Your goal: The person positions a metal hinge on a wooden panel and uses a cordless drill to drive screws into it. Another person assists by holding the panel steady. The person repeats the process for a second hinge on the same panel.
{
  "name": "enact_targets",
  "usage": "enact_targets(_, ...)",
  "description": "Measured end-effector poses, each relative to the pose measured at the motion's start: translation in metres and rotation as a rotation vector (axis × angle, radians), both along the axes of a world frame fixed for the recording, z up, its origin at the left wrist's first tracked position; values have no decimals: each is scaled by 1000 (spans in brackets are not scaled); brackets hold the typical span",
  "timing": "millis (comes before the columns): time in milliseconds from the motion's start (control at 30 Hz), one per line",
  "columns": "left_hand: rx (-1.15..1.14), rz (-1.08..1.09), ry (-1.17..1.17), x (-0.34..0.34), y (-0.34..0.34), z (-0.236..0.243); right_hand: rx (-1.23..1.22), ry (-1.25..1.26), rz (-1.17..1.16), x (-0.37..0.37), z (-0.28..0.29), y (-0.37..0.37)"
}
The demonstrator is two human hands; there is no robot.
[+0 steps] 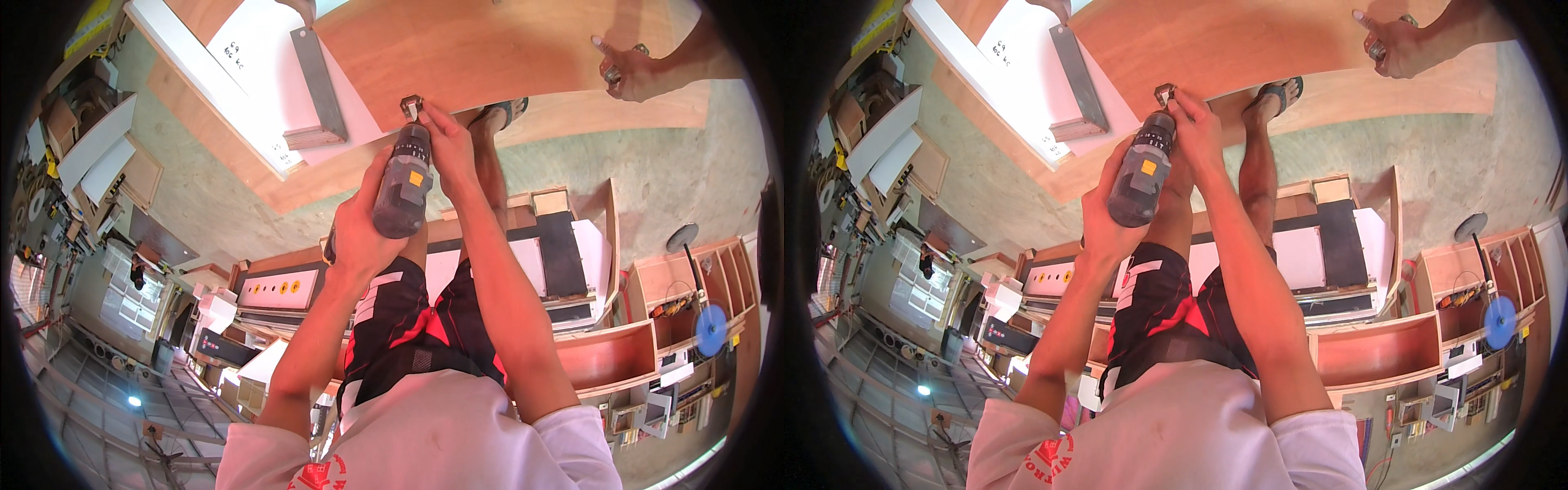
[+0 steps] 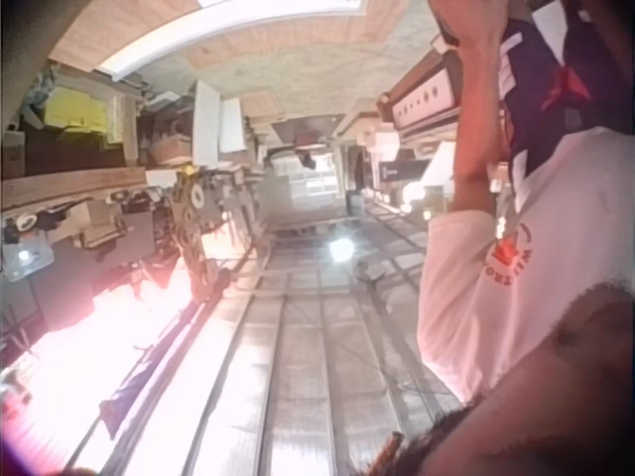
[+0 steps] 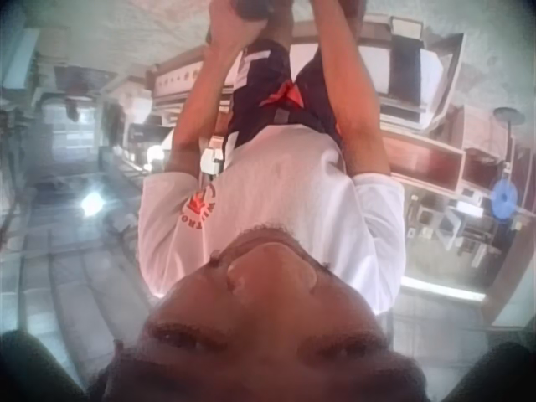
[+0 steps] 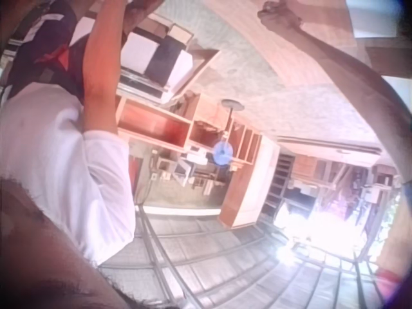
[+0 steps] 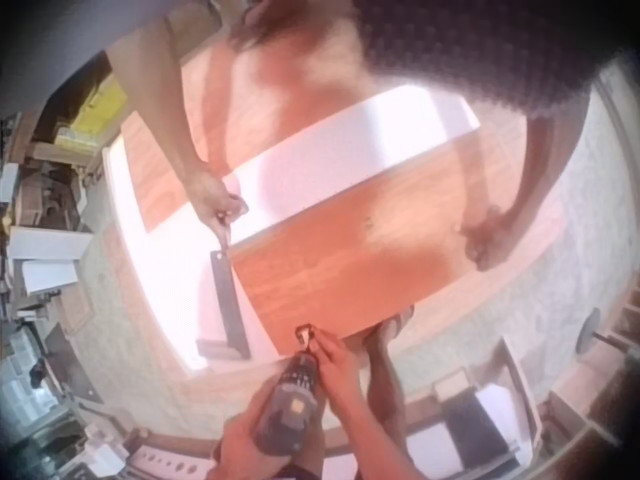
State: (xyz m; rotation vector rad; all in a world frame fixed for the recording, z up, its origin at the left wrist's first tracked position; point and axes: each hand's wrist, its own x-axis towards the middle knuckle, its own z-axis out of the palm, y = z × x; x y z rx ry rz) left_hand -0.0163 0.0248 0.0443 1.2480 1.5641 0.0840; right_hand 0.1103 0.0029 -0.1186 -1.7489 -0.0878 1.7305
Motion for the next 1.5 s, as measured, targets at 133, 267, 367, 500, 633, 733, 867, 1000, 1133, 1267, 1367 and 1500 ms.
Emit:
enact_targets(133,-30,13,5,-1,0,0,23,-20,10,1,2,1)
enact_targets(267,-43,31,-5,-1,2,0,38,-13,17,2,4,3)
enact_targets(367,-41,41,-7,0,2,0,10,5,7,3,6,4)
enact_targets(500,-43,29,4,-1,2,0,54,-16,30,3,7,5)
enact_targets(633,-56,45,-6,0,2,0,43,-11,26,4,6,4)
enact_targets(733,-49,42,-4,0,2,-1,45,-21,38,3,5,3)
enact_targets(867,-47,44,-3,-1,1,0,26,-15,27,3,4,3)
enact_targets(1000,-52,40,4,0,2,0,59,-21,34,3,2,2)
enact_targets(1133,-56,51,18,4,8,2,45,-11,-6,0,-1,-1)
enact_targets(1267,-71,53,49,12,20,8,-27,7,-65,-4,2,2)
enact_targets(1367,-57,40,52,17,29,13,-108,18,-142,-1,18,7)
enact_targets(1500,-165,48,74,18,36,15,-312,282,-397,8,65,10)
